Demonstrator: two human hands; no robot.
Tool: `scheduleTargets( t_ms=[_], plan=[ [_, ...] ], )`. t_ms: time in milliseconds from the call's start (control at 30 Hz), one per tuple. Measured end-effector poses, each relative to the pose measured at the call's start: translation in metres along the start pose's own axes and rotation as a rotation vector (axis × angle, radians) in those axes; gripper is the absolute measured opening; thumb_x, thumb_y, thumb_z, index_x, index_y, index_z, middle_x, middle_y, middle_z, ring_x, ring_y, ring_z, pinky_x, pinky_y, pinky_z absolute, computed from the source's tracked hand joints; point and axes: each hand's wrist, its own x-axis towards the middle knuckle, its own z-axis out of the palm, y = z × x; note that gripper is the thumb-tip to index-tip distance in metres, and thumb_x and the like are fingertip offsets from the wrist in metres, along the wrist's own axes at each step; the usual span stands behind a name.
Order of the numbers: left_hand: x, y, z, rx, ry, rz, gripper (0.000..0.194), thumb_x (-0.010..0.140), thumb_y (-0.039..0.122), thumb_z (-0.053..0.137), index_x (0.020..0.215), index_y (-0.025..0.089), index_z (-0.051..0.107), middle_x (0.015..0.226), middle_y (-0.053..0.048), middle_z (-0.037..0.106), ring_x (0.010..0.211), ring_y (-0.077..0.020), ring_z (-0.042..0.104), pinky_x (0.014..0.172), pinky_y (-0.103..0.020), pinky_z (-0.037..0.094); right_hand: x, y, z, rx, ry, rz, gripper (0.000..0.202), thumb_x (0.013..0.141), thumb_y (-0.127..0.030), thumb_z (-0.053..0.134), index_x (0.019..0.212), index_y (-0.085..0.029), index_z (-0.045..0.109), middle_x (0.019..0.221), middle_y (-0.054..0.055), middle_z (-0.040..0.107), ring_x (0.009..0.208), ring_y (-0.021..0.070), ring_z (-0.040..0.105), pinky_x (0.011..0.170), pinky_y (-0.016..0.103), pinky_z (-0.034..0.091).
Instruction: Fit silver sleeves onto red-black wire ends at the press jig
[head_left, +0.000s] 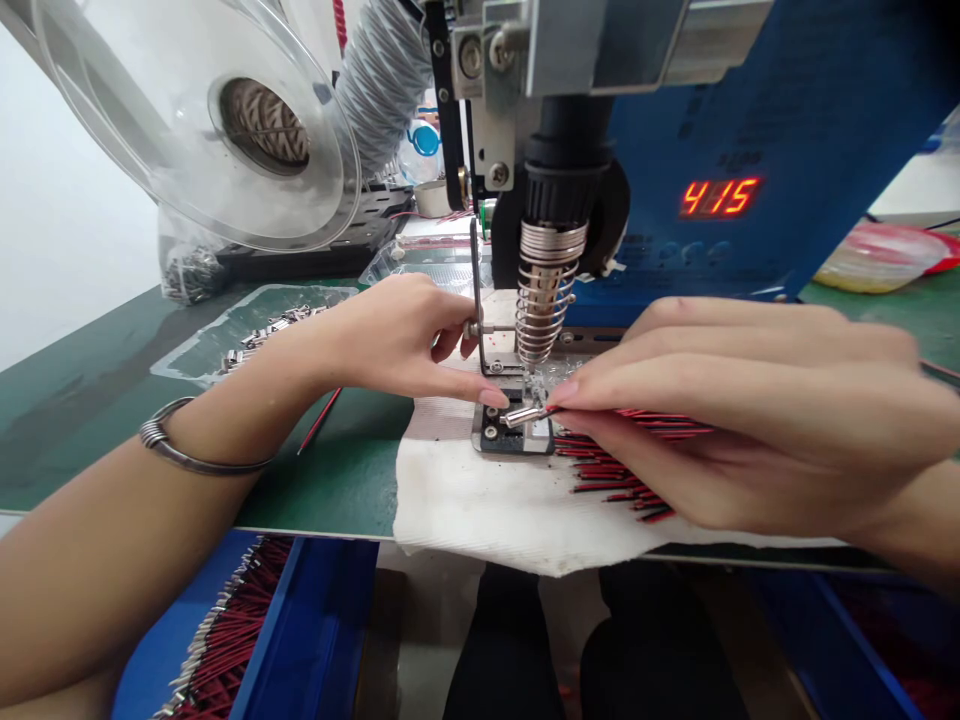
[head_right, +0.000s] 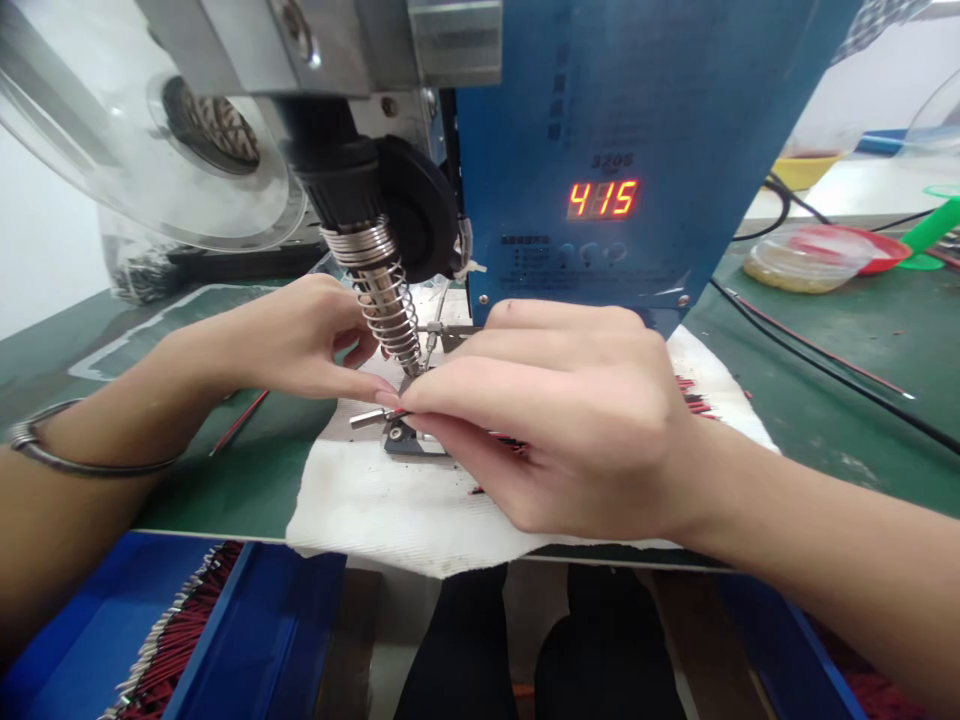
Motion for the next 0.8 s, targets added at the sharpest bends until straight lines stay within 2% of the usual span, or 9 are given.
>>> scheduleTargets(
  t_ms=[267,533,667,800],
  plan=[
    [0.0,0.002,-0.001,0.006,-0.012,-0.003,0.057,0.078,0.076,0.072,0.073,0.02,0.061,0.061,0.002,0.059,0.055,-0.0128,0.05,0.061,-0.03,0.033,-0.004,0.001,0.001,-0.004,-0.007,0.006,0.008,0.099,-0.014,0.078,0.094,-0.02,0.077,0.081,-0.005,0.08,0.072,0.0096,0.071,0.069,0.023,0.057],
    [-0.001,0.0,0.0,-0.03,0.009,0.021,0.055,0.079,0.074,0.074,0.073,0.021,0.063,0.06,0.002,0.06,0.054,-0.0132,0.051,0.06,-0.03,0.033,-0.006,0.001,0.001,-0.003,-0.007,0.009,0.012,0.1,-0.012,0.075,0.094,-0.023,0.074,0.084,-0.005,0.08,0.071,0.0111,0.073,0.065,0.026,0.058],
    [-0.003,-0.001,-0.002,-0.047,0.065,0.064,0.052,0.083,0.068,0.074,0.063,0.022,0.059,0.055,0.003,0.059,0.05,-0.0115,0.047,0.06,-0.032,0.033,-0.007,0.003,0.003,-0.032,-0.003,0.004,0.01,0.1,-0.014,0.073,0.092,-0.02,0.074,0.081,-0.003,0.079,0.071,0.0116,0.072,0.063,0.026,0.055],
    [-0.008,-0.007,-0.012,0.005,0.148,0.091,0.056,0.086,0.072,0.072,0.057,0.025,0.063,0.047,0.003,0.054,0.049,-0.011,0.039,0.06,-0.034,0.029,-0.005,0.004,0.001,-0.085,0.011,-0.005,0.01,0.1,-0.017,0.073,0.09,-0.021,0.073,0.074,-0.002,0.075,0.064,0.0143,0.07,0.054,0.029,0.049]
  ],
)
